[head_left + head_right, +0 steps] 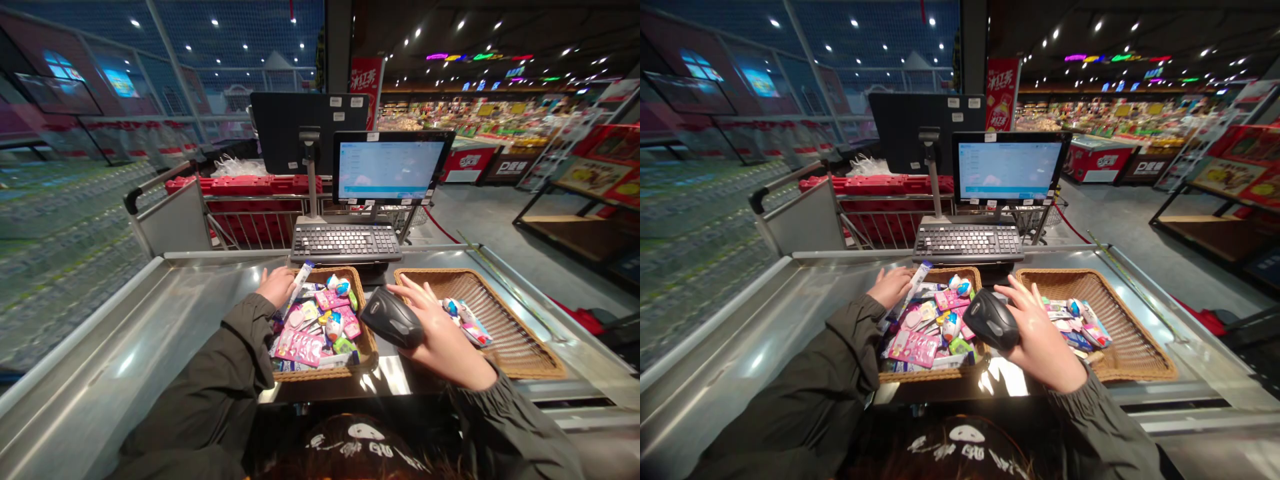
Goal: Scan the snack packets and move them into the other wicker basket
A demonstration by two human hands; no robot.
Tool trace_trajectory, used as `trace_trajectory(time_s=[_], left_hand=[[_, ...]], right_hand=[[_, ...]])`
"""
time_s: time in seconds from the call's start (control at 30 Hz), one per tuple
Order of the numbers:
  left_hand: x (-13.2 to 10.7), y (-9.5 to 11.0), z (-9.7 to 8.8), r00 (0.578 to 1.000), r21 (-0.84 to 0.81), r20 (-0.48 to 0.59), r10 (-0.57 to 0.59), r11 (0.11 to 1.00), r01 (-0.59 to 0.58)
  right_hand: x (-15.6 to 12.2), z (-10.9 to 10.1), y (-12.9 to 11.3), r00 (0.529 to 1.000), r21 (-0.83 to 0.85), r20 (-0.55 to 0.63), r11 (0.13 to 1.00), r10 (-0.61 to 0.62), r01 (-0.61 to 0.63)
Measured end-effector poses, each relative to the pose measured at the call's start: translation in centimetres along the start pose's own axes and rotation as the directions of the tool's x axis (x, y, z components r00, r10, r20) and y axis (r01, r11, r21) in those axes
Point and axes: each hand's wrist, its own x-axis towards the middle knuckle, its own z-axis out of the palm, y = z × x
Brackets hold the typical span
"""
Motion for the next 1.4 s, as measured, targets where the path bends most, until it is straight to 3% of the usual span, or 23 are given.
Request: trace_trajectory(time_s=[0.17, 0.3, 0.53, 0.73, 0.8, 0.93, 1.13, 1.27, 1.4], left_hand=[[-0.4, -1.2, 1.3, 0.998, 0.064, 0.058, -0.030, 0.998, 0.026], [-1.5, -1.2, 1.9, 0.990, 0.041, 0.136, 0.026, 0.999, -0.032], [-4.2, 0.9, 3.0, 0.954, -0.086, 0.164, 0.250, 0.967, -0.238], [-5.5, 4.0, 4.3, 0.874, -0.184, 0.264, 0.408, 0.911, -0.369], [-5.5, 5.0, 4.2, 0.860, -0.174, 0.279, 0.427, 0.903, -0.392], [-5.2, 6.2, 3.7, 0.876, -0.109, 0.252, 0.411, 0.912, -0.396], [-4.3, 7.0, 2.5, 0.890, -0.106, 0.127, 0.439, 0.898, -0.427], [-3.5, 8.6, 0.9, 0.867, -0.121, 0.125, 0.482, 0.875, -0.469], [-2.2, 11.2, 0.4, 0.812, -0.149, 0.111, 0.573, 0.818, -0.556]], right_hand=[[0.2, 0.0, 0.0, 1.000, 0.016, 0.004, 1.000, -0.006, 0.006], [0.4, 0.1, 0.0, 1.000, 0.021, 0.016, 1.000, -0.013, 0.013], [0.6, 0.5, -0.1, 1.000, 0.023, 0.011, 1.000, -0.009, 0.009], [1.0, 0.7, -0.2, 1.000, 0.037, 0.006, 0.999, -0.008, 0.008], [1.0, 0.7, -0.3, 1.000, 0.038, 0.005, 0.999, -0.010, 0.010], [0.8, 0.6, -0.2, 1.000, 0.039, 0.008, 0.999, -0.002, 0.002], [0.0, 0.0, 0.5, 0.999, 0.011, 0.002, 0.999, 0.052, -0.052], [-1.2, -1.1, 2.0, 0.993, -0.011, -0.050, 0.994, 0.109, -0.110], [-3.4, -2.7, 4.3, 0.975, -0.055, -0.134, 0.981, 0.175, -0.184]])
